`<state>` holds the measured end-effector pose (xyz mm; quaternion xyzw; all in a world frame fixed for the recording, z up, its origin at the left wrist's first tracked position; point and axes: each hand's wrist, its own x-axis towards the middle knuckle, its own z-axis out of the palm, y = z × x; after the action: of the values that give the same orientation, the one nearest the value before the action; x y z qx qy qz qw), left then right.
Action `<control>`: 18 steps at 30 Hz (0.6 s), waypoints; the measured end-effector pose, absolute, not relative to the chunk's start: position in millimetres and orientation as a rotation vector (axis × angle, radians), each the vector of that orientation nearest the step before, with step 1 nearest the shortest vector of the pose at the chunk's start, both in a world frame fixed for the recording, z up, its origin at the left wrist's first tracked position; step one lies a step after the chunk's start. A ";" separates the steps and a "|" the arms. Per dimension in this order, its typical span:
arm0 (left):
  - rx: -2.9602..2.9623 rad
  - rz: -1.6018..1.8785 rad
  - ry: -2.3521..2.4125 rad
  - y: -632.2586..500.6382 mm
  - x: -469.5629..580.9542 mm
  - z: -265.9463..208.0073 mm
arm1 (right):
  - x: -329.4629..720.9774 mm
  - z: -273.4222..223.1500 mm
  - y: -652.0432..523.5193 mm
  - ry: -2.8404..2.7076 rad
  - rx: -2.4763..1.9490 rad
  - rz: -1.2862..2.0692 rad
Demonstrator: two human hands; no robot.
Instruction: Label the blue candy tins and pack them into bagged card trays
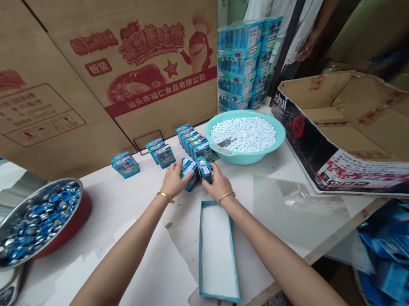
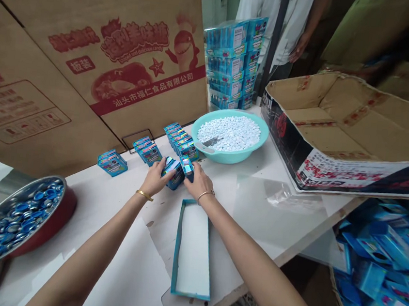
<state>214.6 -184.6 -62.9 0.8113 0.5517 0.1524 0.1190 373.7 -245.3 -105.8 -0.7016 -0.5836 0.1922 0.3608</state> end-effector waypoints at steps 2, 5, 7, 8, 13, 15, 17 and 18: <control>2.445 0.414 1.532 -182.9 213.5 -59.4 | 377.5 -109.2 -239.0 -1.455 -1.752 0.498; 2.523 0.346 1.473 -178.9 212.0 -52.9 | 392.6 -113.6 -229.4 -1.370 -1.643 0.588; 2.542 0.309 1.451 -175.0 210.7 -49.4 | 408.9 -115.8 -226.0 -1.377 -1.526 0.702; 2.540 0.298 1.441 -172.7 209.8 -48.3 | 416.9 -116.3 -225.6 -1.413 -1.463 0.779; 2.504 0.305 1.241 -158.5 202.0 -51.2 | 423.1 -110.3 -228.7 -1.690 -1.274 0.870; 2.467 0.313 1.138 -152.6 197.6 -52.7 | 407.7 -107.2 -228.7 -1.713 -1.291 0.797; 2.395 0.287 1.099 -147.7 193.7 -50.8 | 390.1 -106.3 -227.6 -1.685 -1.323 0.791; 2.357 0.257 1.096 -146.1 192.4 -48.2 | 382.4 -106.7 -227.0 -1.673 -1.327 0.793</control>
<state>192.4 -146.1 -48.2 0.8708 0.4051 0.0950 0.2618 382.4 -227.0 -106.7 -0.5292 -0.6670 0.3161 0.4185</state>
